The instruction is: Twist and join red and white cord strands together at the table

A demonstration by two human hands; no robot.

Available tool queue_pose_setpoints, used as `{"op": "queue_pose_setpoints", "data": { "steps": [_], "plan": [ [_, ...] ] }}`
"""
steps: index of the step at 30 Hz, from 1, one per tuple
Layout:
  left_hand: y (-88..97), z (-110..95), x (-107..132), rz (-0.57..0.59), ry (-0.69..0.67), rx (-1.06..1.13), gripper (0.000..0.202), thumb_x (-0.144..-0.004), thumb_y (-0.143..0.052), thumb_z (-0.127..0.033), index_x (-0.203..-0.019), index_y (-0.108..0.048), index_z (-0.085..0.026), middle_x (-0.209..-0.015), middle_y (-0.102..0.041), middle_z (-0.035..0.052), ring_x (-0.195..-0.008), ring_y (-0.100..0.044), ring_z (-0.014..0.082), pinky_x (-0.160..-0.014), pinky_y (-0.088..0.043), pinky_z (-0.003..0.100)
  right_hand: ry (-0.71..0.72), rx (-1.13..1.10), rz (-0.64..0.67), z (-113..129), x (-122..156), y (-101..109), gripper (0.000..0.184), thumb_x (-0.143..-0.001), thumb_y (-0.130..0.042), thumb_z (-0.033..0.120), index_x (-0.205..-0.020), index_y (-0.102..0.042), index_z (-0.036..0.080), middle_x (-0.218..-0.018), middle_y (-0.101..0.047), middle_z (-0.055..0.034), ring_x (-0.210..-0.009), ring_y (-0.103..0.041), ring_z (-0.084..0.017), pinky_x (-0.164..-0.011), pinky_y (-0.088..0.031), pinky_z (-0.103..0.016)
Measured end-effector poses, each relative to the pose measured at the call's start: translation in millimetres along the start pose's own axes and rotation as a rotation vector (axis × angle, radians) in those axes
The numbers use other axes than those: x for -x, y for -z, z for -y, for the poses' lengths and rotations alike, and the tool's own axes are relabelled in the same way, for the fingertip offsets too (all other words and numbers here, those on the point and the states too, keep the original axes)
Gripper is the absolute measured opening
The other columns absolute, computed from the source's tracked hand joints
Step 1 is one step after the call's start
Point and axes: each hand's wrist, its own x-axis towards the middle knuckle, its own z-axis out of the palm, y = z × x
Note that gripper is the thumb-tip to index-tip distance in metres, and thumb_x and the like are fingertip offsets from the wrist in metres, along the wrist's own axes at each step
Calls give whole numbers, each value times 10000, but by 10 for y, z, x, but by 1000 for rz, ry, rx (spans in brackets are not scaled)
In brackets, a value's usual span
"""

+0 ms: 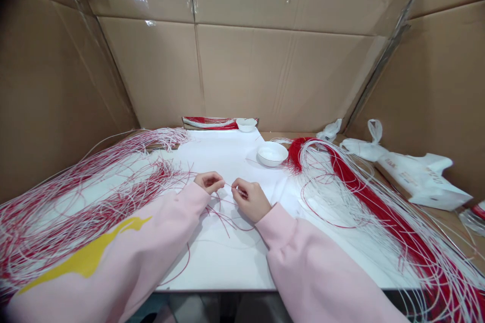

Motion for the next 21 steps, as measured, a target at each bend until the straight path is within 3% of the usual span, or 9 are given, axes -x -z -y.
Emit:
{"op": "queue_pose_setpoints", "data": {
  "steps": [21],
  "plan": [
    [-5,-26,5,-6,7,-7,236,-592,-612,-344,-624,-554,-118,-571,-517,6,-515,-421,71,-495,-317,189,-19,-35,-5,10,-2,10,166,-815,-424,244,-712,-513,150,-455,-319,66,-443,-278,-71,-467,-225,-203]
  ]
}}
